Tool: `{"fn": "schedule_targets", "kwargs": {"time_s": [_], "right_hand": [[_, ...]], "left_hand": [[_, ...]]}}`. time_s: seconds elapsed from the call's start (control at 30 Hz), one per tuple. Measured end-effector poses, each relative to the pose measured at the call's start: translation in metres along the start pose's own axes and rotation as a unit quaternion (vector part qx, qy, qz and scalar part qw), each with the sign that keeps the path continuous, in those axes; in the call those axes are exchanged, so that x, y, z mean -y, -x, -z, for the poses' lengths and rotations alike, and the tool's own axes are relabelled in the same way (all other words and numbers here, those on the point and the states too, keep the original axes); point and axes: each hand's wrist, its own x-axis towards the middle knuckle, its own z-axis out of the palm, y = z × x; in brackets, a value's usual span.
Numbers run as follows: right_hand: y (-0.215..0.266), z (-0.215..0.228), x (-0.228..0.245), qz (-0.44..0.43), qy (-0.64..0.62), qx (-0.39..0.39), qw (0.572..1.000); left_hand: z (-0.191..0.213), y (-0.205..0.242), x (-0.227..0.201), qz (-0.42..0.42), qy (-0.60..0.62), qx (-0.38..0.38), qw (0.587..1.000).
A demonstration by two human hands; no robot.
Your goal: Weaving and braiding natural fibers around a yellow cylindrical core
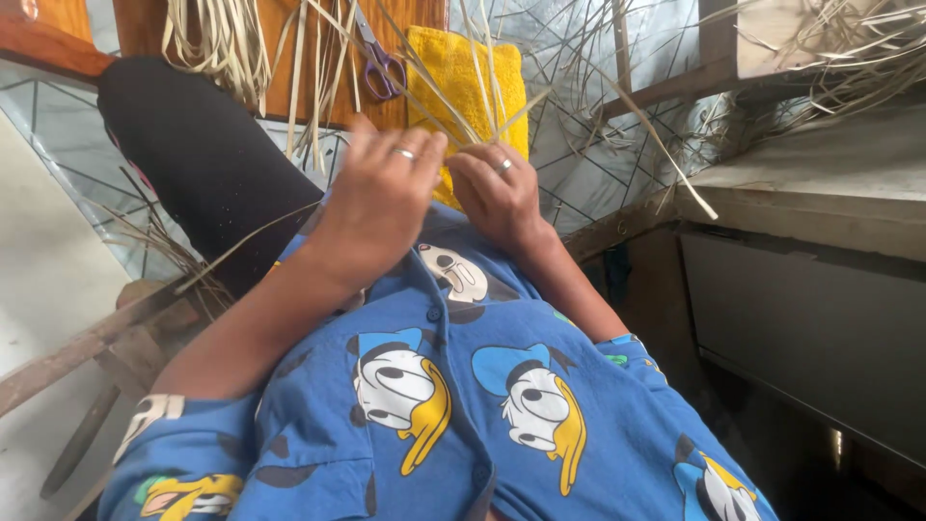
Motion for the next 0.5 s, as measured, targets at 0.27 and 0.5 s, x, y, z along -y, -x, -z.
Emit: {"fn": "schedule_targets", "kwargs": {"time_s": [0.27,0.5], "right_hand": [[0.023,0.014,-0.036,-0.003,0.005,0.006,1.0],[0.057,0.058,-0.107,-0.072,0.148,-0.026,0.986]], "left_hand": [[-0.046,0.005,-0.006,0.038,-0.009,0.072,0.997],[-0.02,0.003,0.029,-0.001,0.007,0.012,1.0]]}}
